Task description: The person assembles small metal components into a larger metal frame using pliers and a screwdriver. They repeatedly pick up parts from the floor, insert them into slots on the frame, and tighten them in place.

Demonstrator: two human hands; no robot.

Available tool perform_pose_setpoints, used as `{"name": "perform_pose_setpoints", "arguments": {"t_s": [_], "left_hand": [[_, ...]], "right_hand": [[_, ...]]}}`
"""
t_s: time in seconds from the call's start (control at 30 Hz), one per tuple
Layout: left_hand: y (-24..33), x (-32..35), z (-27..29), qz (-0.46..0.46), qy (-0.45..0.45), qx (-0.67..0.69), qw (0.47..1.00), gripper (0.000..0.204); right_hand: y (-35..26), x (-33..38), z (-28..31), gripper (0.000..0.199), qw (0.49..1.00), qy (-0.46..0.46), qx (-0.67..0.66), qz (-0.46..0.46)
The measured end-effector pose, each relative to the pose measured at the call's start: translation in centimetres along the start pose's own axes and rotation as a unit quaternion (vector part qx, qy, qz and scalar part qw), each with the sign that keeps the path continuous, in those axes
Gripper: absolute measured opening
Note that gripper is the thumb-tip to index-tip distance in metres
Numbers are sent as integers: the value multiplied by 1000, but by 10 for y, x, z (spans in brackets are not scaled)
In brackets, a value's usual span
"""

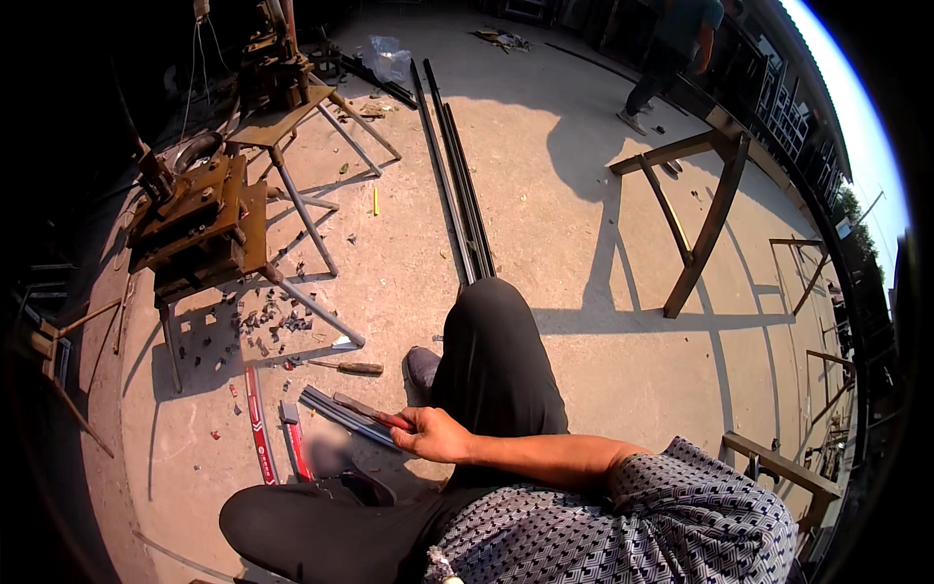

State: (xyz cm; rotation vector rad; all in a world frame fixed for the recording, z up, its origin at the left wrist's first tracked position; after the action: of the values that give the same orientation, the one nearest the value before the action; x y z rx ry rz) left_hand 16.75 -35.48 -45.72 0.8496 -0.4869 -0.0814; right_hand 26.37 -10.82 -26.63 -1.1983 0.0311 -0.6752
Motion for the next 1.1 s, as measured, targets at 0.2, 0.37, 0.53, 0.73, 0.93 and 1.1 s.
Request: {"name": "perform_pose_setpoints", "arguments": {"t_s": [0.2,0.37,0.53,0.73,0.93,1.1], "left_hand": [[-63,26,26,97,6,8,995,35],[-109,57,38,206,7,20,978,35],[-127,73,39,283,-12,22,959,35],[-126,83,54,321,-27,13,947,36],[-126,76,61,308,-12,22,951,36],[-139,75,71,287,8,36,957,37]], "right_hand": [[6,-18,-12,34,996,0,14,-90],[27,-27,-56,35,980,-30,0,-197],[20,-31,-76,31,948,-77,-15,-310],[9,-58,-82,32,962,-86,61,-251],[-3,-70,-88,33,974,-54,21,-221],[-2,-77,-83,34,989,-12,49,-141]]}}
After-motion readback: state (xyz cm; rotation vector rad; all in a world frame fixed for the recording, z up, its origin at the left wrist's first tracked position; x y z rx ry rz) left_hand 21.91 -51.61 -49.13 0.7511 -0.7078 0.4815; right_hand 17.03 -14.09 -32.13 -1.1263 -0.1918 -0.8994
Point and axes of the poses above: each hand's wrist, its own x-axis away from the middle knuckle, its own z-axis out of the back of the hand, y = z × x, the point moved 9 cm from there along -x, towards the middle knuckle, and after that the axes turned 13 degrees about y, right-handed, at the moved point
